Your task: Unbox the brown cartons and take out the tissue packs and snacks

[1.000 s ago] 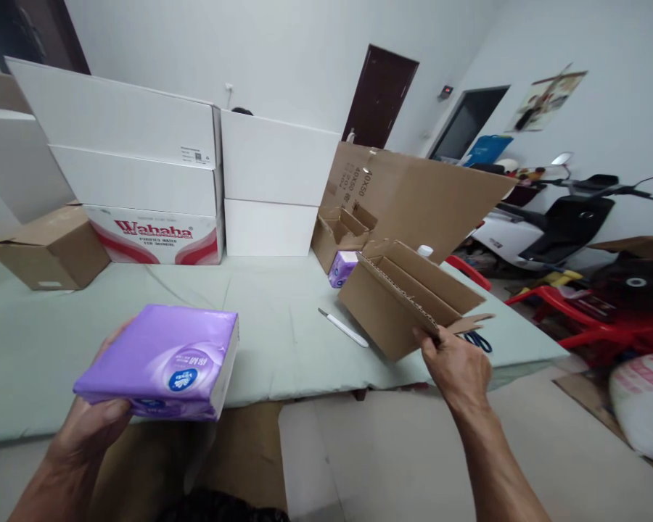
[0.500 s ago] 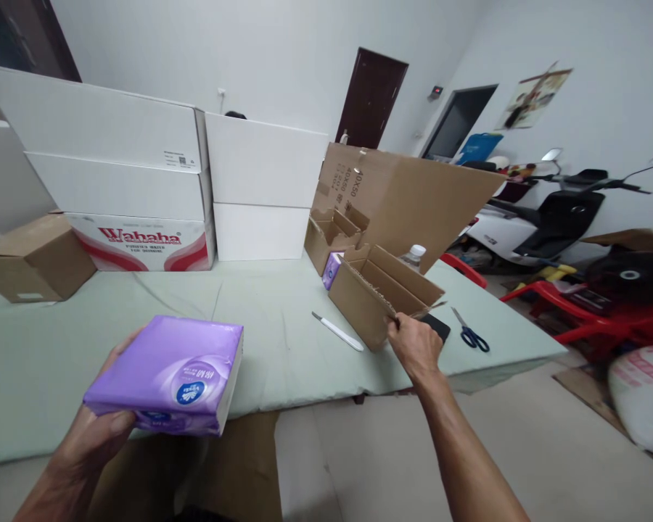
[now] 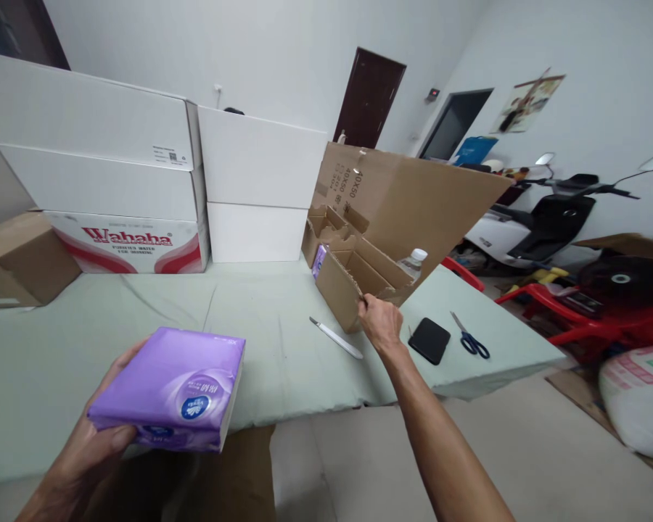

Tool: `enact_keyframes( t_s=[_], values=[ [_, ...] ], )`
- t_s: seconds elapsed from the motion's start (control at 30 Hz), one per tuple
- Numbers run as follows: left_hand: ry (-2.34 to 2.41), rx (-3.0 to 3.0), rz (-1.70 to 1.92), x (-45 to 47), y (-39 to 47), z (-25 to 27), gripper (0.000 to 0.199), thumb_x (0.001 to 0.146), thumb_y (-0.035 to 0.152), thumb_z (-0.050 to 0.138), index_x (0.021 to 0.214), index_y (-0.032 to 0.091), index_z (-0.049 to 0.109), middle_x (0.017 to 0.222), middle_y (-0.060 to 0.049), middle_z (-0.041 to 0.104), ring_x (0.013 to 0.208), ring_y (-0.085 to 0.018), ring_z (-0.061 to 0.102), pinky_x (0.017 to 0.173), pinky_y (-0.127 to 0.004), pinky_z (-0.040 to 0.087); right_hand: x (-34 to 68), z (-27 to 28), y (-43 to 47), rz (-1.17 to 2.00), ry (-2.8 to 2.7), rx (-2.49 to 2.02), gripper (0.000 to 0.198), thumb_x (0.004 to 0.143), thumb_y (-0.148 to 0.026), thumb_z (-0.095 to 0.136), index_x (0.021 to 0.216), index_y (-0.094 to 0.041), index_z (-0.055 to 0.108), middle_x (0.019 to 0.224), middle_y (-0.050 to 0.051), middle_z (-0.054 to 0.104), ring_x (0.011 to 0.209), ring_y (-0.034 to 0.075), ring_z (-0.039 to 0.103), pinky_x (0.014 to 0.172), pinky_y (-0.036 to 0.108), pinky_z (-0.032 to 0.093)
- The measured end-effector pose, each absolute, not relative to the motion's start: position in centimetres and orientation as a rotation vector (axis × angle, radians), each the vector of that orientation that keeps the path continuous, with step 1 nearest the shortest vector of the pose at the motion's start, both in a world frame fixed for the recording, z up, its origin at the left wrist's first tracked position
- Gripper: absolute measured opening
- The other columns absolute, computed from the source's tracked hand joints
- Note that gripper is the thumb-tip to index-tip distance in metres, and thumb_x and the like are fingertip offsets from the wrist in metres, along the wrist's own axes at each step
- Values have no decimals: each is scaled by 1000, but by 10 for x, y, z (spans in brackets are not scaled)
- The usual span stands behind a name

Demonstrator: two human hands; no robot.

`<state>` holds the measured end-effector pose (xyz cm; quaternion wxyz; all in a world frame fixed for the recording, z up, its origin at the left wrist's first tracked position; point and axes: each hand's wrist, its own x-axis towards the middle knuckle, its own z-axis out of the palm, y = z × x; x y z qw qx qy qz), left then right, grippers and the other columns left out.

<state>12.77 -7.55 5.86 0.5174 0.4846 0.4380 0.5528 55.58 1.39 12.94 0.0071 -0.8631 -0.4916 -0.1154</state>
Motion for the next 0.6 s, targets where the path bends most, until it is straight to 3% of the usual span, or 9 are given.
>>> enact_keyframes(
  t_s=[0.2, 0.6],
  values=[
    [1097, 1225, 1295, 128, -70, 51, 121, 51, 79, 86, 153, 27, 48, 158, -12, 53, 137, -44, 56, 103, -42, 56, 546, 127, 59, -316, -1544, -2654, 43, 105, -35, 39, 120, -19, 77, 114, 19, 78, 107, 31, 73, 79, 35, 48],
    [1193, 1259, 1282, 124, -58, 35, 122, 51, 83, 83, 155, 29, 45, 162, -11, 49, 144, -46, 49, 107, -46, 54, 556, 124, 138, -229, -1608, -2544, 40, 107, -33, 41, 128, -13, 68, 118, 22, 74, 110, 31, 70, 91, 43, 52]
  ],
)
